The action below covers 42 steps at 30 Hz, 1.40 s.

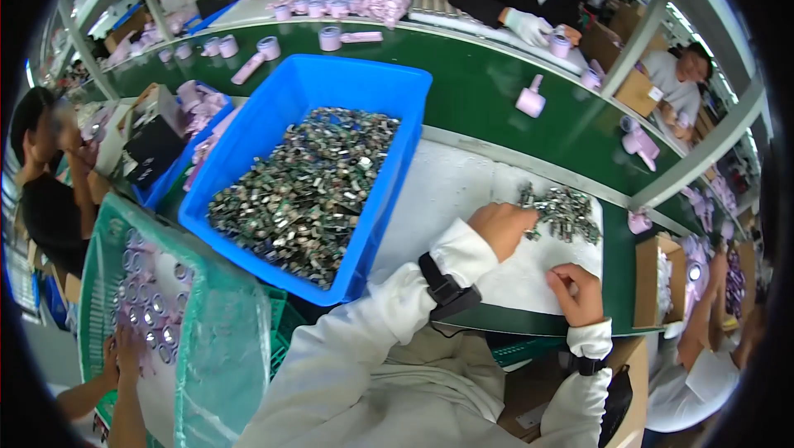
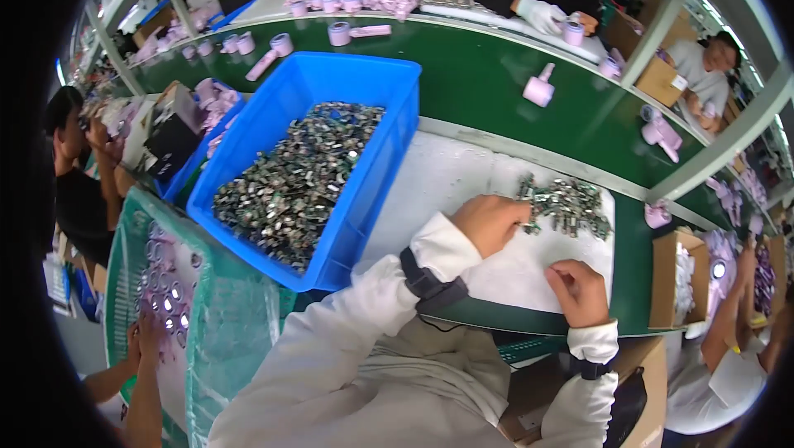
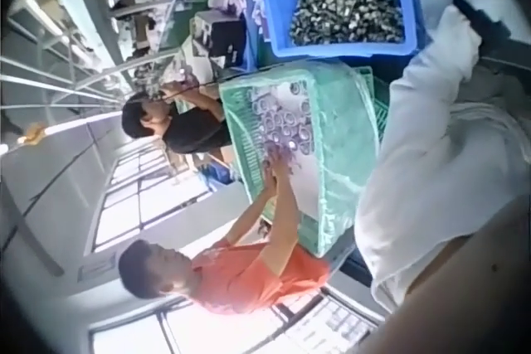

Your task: The person picks up a circuit board and a fan housing, fits the circuit board into the housing, and then sets the assembly down on the table.

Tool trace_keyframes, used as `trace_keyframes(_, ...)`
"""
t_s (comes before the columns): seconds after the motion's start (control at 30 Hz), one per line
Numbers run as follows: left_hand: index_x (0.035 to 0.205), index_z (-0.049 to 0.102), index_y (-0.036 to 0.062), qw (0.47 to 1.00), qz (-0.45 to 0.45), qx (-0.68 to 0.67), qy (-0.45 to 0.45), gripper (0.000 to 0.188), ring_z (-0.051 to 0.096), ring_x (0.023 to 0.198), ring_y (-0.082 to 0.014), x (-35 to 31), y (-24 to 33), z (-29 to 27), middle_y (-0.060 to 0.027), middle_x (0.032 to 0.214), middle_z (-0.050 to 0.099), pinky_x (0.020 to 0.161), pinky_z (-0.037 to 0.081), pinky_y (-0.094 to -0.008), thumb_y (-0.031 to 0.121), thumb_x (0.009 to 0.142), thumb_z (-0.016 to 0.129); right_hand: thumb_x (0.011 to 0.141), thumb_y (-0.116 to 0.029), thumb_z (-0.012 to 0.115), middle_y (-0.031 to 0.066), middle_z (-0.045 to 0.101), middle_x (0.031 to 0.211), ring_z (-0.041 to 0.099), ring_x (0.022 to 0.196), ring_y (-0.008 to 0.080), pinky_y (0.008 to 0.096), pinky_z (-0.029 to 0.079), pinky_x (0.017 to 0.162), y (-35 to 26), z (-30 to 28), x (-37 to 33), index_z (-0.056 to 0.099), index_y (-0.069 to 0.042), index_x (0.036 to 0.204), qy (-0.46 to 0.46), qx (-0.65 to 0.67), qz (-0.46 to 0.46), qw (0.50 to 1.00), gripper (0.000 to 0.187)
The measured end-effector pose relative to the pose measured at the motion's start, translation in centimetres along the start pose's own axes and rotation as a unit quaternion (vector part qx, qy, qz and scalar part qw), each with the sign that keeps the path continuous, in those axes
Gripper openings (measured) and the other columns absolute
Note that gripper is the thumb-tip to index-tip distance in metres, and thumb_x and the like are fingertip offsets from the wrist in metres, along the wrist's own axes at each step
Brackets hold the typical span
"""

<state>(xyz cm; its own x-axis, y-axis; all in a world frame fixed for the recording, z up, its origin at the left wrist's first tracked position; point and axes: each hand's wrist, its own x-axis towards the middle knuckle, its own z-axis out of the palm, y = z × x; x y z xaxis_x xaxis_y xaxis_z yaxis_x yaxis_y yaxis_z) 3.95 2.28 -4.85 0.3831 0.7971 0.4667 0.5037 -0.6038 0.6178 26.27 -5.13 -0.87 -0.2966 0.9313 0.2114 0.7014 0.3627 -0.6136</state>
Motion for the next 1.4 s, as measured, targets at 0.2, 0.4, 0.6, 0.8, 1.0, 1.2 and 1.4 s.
trace_keyframes(0.2, 0.092, 0.061, 0.0065, 0.999, -0.018, 0.019, -0.023, 0.012, 0.067, 0.08, -0.0378, -0.2, -0.1, -0.6, -0.0136, 0.085, 0.068, 0.068, 0.052, -0.05, 0.003, 0.08, 0.061, 0.09, -0.015, 0.07, 0.0093, 0.071, 0.086, 0.066, 0.074, 0.0183, 0.0314, 0.051, 0.066, -2.3, -3.4, 8.3, 0.07, 0.0, 0.095, -0.063, -0.101, -0.03, 0.992, 0.016)
trace_keyframes(0.4, 0.096, 0.061, 0.0056, 0.998, -0.017, 0.046, -0.035, 0.017, 0.068, 0.078, -0.0368, 0.4, 1.0, 0.1, -0.0133, 0.086, 0.068, 0.066, 0.054, -0.0486, 0.003, 0.079, 0.062, 0.092, -0.06, 0.061, 0.0091, 0.065, 0.118, 0.066, 0.093, 0.0215, 0.0333, 0.055, 0.076, 9.2, -2.2, 26.0, 0.057, -0.006, 0.131, -0.006, 0.096, 0.213, 0.972, 0.067)
trace_keyframes(0.6, 0.102, 0.061, 0.0059, 0.998, -0.026, 0.056, -0.034, 0.021, 0.069, 0.078, -0.0351, 0.4, 0.9, 0.4, -0.0142, 0.087, 0.068, 0.066, 0.055, -0.0474, 0.005, 0.082, 0.062, 0.078, -0.085, 0.052, 0.0211, 0.061, 0.126, 0.064, 0.106, 0.0337, 0.0401, 0.05, 0.091, 17.4, 2.6, 37.7, 0.049, -0.001, 0.139, 0.027, 0.011, 0.309, 0.951, 0.104)
trace_keyframes(0.8, 0.105, 0.062, 0.0081, 0.996, -0.03, 0.066, -0.043, 0.019, 0.069, 0.077, -0.0352, 0.5, 0.1, 2.3, -0.0154, 0.084, 0.068, 0.065, 0.055, -0.048, 0.012, 0.086, 0.061, 0.07, -0.057, 0.085, 0.0109, 0.064, 0.099, 0.061, 0.074, 0.0166, 0.0351, 0.055, 0.063, 16.3, 4.8, 37.7, 0.05, -0.004, 0.134, 0.036, 0.119, 0.266, 0.956, 0.09)
trace_keyframes(1.0, 0.096, 0.062, 0.0039, 0.996, -0.039, 0.041, -0.068, 0.014, 0.068, 0.082, -0.0376, 0.1, 1.7, -0.3, -0.0175, 0.087, 0.068, 0.068, 0.055, -0.0474, 0.007, 0.082, 0.06, 0.063, -0.021, 0.093, 0.0112, 0.068, 0.107, 0.067, 0.086, 0.0187, 0.0324, 0.056, 0.067, 8.5, 5.3, 31.9, 0.055, -0.01, 0.125, 0.021, -0.034, -0.007, 0.999, 0.073)
trace_keyframes(1.2, 0.101, 0.059, 0.0041, 0.976, 0.09, -0.134, 0.143, 0.019, 0.064, 0.082, -0.0357, -7.7, 9.6, -5.9, -0.0139, 0.093, 0.065, 0.071, 0.052, -0.0452, 0.004, 0.082, 0.062, 0.063, -0.001, 0.082, 0.0136, 0.065, 0.122, 0.063, 0.11, 0.0316, 0.04, 0.052, 0.096, -7.2, 1.6, 17.1, 0.065, -0.007, 0.115, -0.181, -0.124, -0.265, 0.939, 0.055)
trace_keyframes(1.4, 0.103, 0.064, 0.0066, 0.958, 0.035, -0.108, 0.265, 0.023, 0.064, 0.081, -0.0331, -12.2, 8.4, -4.8, -0.0123, 0.088, 0.065, 0.073, 0.052, -0.0411, 0.004, 0.081, 0.07, 0.07, -0.002, 0.075, 0.0131, 0.064, 0.123, 0.061, 0.113, 0.0308, 0.04, 0.052, 0.093, -9.8, 1.9, 8.5, 0.067, -0.008, 0.113, -0.16, -0.312, -0.43, 0.832, 0.044)
